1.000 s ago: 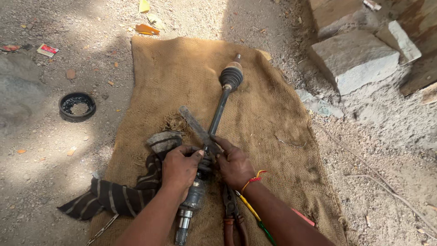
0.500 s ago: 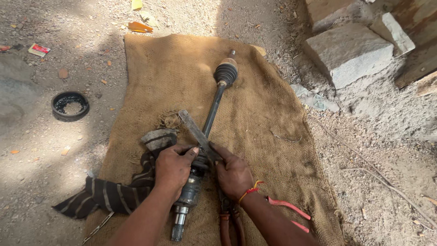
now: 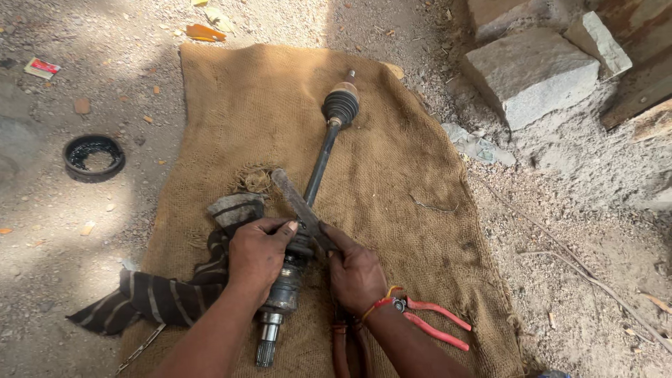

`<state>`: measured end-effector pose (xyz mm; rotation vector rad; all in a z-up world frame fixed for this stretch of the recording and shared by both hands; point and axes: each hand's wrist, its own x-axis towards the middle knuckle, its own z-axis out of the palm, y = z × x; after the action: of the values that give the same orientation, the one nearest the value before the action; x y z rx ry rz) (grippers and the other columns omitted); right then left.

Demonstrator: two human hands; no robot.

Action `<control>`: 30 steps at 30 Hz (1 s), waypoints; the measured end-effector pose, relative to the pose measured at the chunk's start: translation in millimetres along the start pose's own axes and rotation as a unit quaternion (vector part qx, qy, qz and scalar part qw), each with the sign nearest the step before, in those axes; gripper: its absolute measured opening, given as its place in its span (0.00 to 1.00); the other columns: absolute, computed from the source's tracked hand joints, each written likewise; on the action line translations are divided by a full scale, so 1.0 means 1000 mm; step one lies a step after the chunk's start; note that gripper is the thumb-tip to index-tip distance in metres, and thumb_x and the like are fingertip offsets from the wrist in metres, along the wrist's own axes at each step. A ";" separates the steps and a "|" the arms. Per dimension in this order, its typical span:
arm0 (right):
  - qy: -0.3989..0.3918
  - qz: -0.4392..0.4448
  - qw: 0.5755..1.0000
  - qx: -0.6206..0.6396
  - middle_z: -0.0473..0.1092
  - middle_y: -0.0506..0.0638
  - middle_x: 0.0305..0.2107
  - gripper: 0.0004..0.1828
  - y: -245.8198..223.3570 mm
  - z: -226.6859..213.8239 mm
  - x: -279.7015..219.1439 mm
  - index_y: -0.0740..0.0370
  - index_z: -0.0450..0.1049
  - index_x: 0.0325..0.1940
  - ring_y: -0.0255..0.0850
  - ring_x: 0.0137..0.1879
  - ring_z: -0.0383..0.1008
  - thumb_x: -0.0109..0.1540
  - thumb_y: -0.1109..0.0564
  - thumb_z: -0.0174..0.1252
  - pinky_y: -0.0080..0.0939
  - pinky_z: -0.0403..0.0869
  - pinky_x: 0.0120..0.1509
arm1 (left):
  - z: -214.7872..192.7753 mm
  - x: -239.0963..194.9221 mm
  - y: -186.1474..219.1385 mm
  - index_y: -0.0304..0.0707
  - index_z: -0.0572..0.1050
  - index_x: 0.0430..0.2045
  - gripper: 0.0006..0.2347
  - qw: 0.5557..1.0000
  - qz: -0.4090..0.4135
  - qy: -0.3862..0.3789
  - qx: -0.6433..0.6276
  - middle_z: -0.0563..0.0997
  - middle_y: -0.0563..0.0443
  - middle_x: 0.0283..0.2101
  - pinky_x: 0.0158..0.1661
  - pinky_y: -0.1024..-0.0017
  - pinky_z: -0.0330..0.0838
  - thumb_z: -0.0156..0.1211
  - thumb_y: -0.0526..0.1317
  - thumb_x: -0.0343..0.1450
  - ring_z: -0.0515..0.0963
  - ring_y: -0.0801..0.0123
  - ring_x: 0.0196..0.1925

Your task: The person is repairing a car part, specifically a driveshaft, by using various tools such as pliers, a screwdriver, and a file. They are seen cleaning, scraping, and adjusting the part while sitting on the ground.

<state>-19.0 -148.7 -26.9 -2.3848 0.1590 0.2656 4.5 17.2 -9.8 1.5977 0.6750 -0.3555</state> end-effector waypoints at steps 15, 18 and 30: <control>0.015 -0.143 0.989 0.027 0.78 0.60 0.49 0.26 0.013 0.002 -0.003 0.53 0.71 0.66 0.55 0.52 0.81 0.62 0.61 0.53 0.49 0.77 0.57 | -0.006 -0.004 0.012 0.33 0.84 0.37 0.18 0.992 0.001 0.031 0.125 0.87 0.41 0.34 0.40 0.62 0.77 0.73 0.51 0.65 0.86 0.58 0.36; -0.002 -0.071 0.996 0.054 0.78 0.58 0.48 0.27 0.012 0.005 0.003 0.51 0.71 0.66 0.50 0.53 0.83 0.61 0.61 0.52 0.46 0.78 0.58 | -0.003 -0.007 0.007 0.33 0.84 0.36 0.17 0.991 0.020 0.036 0.130 0.87 0.41 0.34 0.39 0.62 0.77 0.72 0.50 0.65 0.86 0.59 0.36; -0.045 0.009 0.998 -0.046 0.79 0.59 0.42 0.25 -0.012 0.000 -0.004 0.40 0.69 0.68 0.53 0.44 0.84 0.65 0.55 0.51 0.49 0.79 0.52 | 0.005 0.040 -0.038 0.27 0.79 0.33 0.08 0.985 0.024 -0.047 -0.162 0.82 0.45 0.30 0.34 0.69 0.72 0.68 0.34 0.66 0.79 0.67 0.31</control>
<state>-20.2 -139.5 -18.0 -2.4570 0.1276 0.3957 13.5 21.8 -64.4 1.2778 0.5879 -0.2688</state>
